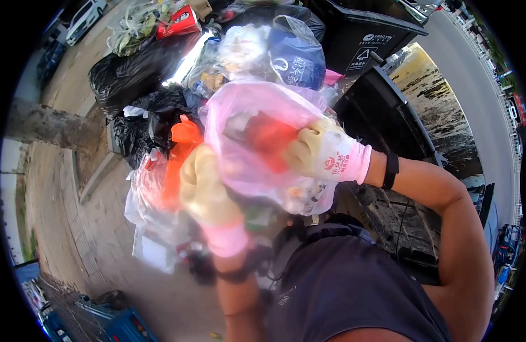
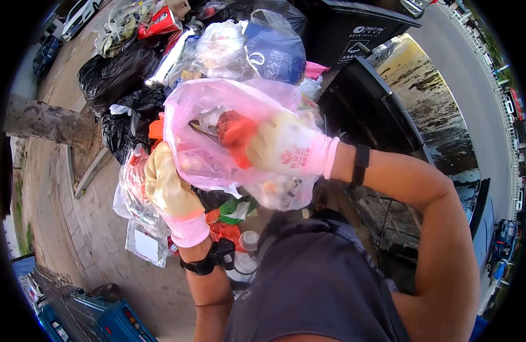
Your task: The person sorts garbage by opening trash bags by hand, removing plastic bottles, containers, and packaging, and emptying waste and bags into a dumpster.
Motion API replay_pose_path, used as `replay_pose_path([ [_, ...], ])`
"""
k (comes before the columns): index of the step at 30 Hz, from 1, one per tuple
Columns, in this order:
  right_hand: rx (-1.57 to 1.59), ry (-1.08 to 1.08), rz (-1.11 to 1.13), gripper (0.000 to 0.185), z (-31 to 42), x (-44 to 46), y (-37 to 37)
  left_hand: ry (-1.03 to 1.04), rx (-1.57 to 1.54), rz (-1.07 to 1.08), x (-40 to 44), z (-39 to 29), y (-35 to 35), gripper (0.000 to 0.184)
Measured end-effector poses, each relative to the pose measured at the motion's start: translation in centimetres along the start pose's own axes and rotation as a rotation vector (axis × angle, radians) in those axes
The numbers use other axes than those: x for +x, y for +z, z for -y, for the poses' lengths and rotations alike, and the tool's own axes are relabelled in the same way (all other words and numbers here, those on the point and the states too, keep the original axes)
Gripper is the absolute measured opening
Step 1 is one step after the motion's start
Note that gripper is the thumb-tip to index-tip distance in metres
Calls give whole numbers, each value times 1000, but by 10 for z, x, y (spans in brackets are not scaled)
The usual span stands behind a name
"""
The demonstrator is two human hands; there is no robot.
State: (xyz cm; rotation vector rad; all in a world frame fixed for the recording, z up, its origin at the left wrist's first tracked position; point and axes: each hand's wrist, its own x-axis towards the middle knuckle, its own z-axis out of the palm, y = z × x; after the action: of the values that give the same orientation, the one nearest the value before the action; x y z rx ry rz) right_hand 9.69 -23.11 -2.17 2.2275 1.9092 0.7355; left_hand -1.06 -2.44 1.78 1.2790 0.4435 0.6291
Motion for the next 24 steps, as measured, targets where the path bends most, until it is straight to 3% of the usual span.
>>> replay_pose_path([
  [3,25,80,144,24,-6,-5,-8,5,-25,38,0,2,-4,31],
  [4,158,224,139,29,-7,-3,-12,14,-18,16,-1,1,-1,31],
  [7,203,304,-152,24,-9,17,-18,1,-51,46,-1,0,-1,30],
  [10,75,124,8,40,-7,30,-36,-1,-73,60,0,5,-2,29],
  [13,388,18,-4,52,-2,21,0,-7,-88,16,0,5,0,29],
  [16,417,30,158,59,-1,24,-1,9,-87,14,5,4,-2,30],
  [19,433,306,-81,56,-5,23,6,10,-40,56,9,-1,-4,33],
  [22,274,456,165,49,-17,17,8,-1,-22,51,13,1,-3,36],
  [24,317,443,450,32,-24,22,-7,9,8,43,13,-1,-2,36],
])
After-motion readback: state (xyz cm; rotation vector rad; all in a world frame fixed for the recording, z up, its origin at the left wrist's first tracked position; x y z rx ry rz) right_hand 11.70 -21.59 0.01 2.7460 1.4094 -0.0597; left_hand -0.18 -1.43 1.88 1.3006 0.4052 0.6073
